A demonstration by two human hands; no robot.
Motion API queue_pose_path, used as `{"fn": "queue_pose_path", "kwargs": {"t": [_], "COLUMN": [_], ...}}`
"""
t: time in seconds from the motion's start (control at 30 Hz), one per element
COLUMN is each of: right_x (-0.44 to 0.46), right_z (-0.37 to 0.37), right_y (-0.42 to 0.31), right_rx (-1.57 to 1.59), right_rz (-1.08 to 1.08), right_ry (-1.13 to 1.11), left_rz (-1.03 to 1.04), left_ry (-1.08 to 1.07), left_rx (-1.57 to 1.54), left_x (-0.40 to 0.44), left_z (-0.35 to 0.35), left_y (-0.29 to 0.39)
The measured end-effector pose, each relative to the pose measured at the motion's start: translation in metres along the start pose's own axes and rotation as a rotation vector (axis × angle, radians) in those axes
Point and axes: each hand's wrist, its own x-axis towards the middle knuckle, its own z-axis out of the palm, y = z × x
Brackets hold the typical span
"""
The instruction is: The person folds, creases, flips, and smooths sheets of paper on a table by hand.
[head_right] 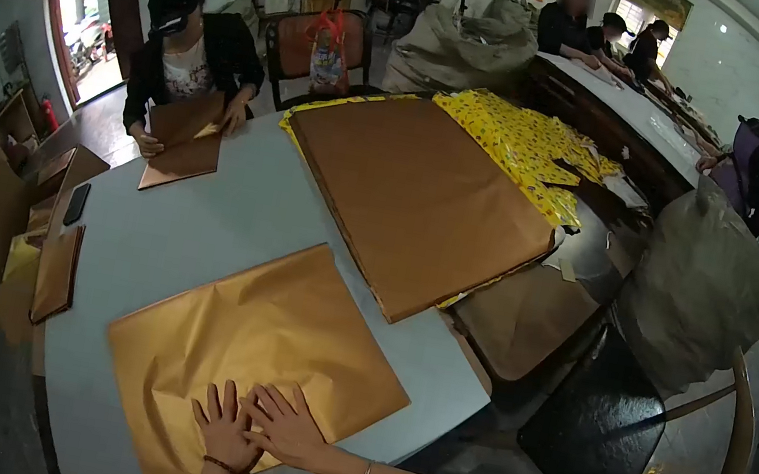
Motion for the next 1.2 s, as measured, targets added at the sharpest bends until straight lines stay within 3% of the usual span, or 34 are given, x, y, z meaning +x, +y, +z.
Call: {"fn": "queue_pose_path", "kwargs": {"t": [0.13, 0.9, 1.2], "right_x": [-0.001, -0.004, -0.003], "right_z": [0.011, 0.021, 0.009], "right_y": [0.001, 0.004, 0.001], "right_rx": [0.036, 0.045, 0.025], "right_rz": [-0.029, -0.012, 0.008], "right_ry": [0.169, 0.213, 0.118], "left_rz": [-0.005, -0.021, -0.027], "left_ry": [-0.001, -0.015, -0.036], "left_rx": [-0.029, -0.098, -0.08], "left_x": [0.001, 0.0, 0.0], "left_z": [0.0, 0.003, 0.0], "left_y": [0.0, 0.0, 0.002]}}
